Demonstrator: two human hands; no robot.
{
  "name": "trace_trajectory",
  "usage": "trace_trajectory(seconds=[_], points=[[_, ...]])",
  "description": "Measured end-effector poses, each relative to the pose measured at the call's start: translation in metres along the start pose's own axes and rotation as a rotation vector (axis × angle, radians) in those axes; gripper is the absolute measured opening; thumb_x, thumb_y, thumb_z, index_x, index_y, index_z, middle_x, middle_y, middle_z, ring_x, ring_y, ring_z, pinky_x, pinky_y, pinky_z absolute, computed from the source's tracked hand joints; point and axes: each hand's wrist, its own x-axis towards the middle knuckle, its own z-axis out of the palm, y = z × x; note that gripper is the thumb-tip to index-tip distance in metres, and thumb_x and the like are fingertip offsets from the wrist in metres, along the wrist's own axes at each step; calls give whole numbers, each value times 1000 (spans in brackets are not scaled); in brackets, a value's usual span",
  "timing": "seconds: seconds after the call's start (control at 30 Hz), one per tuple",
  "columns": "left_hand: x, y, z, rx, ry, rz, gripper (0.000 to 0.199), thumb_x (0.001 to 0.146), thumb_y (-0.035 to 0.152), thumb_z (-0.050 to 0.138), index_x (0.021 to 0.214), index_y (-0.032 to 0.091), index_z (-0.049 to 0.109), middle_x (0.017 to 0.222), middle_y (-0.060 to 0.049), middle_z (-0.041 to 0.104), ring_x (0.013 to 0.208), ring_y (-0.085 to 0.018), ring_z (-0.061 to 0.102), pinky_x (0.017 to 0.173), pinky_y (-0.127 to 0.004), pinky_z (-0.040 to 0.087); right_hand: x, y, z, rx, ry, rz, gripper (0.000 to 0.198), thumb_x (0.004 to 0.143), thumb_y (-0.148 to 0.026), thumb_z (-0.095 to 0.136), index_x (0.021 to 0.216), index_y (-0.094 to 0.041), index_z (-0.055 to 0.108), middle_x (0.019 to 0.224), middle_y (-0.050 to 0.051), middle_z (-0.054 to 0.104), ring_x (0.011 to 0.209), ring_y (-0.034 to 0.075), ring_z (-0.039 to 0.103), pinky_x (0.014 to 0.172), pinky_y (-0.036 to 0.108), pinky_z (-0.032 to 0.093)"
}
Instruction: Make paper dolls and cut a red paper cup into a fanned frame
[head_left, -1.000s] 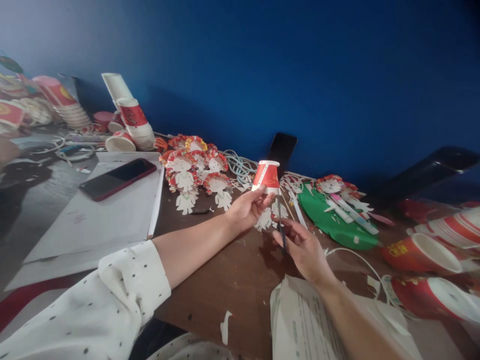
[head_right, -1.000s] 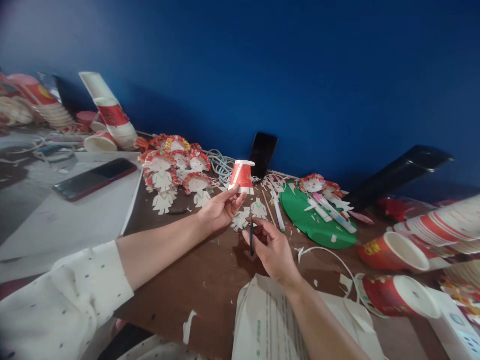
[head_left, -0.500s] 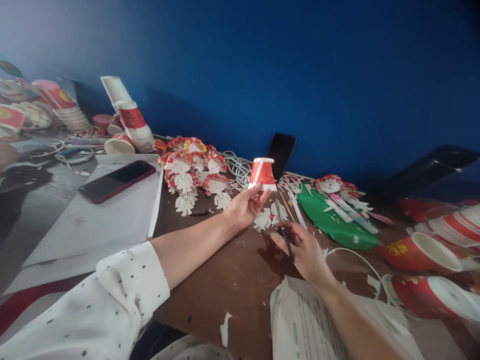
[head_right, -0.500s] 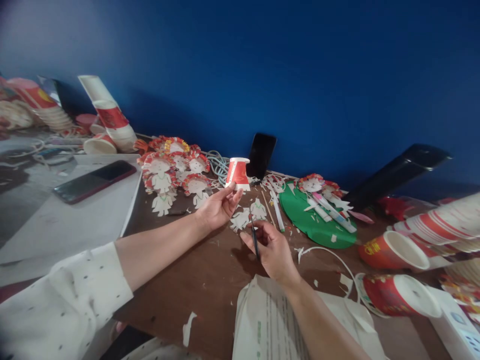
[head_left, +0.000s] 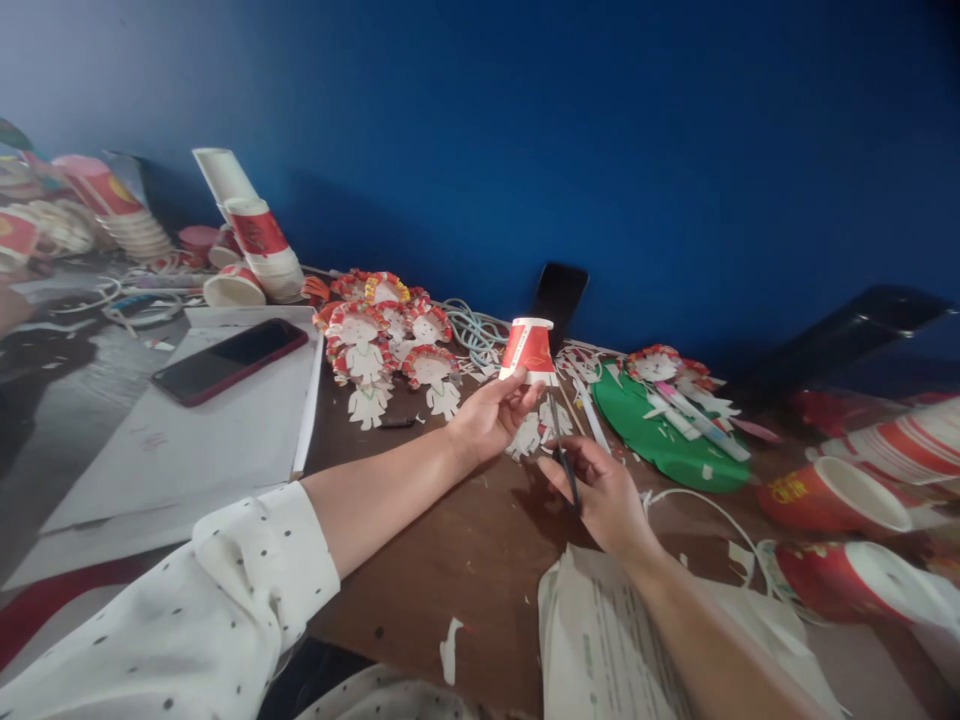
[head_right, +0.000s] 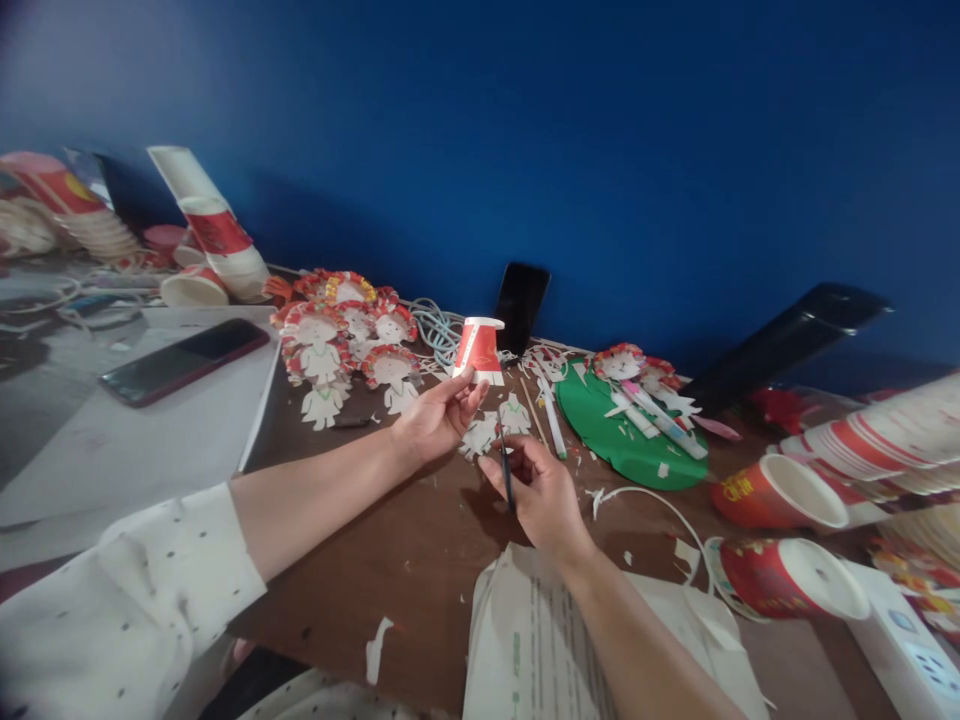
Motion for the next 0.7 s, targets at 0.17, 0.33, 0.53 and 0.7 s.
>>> trace_trajectory(seconds=[0.17,0.33,0.53,0.7], points=[[-4,-10,-1,32,-25,-53,9,85,13,59,78,8,60,73,-6,67,63,-8,67,60,-12,54,2,1,3,59,31,-36,43,69,-48,75,99,-21,62,69,0,59,60,13,53,54,24,43],[-3,-15,-5,104,-58,-54,10,86,15,58,82,7,62,75,-7,68,60,-7,64,60,-13,54,4,2,4,50,61,-45,46,68,-52,75,100,-21,63,69,0,61,57,14,54,51,25,42],[2,-14,-9,169,-62,-41,12,86,16,58,79,8,61,73,-6,68,54,-5,61,57,-12,53,5,7,5,47,74,-26,48,68,-52,75,103,-21,65,67,0,62,57,15,56,50,25,42],[7,-15,-11,157,-19,-14,11,87,14,57,79,7,61,72,-7,67,61,-7,65,61,-12,54,7,6,8,92,72,10,47,68,-52,75,102,-21,66,68,0,62,56,15,57,47,25,43]])
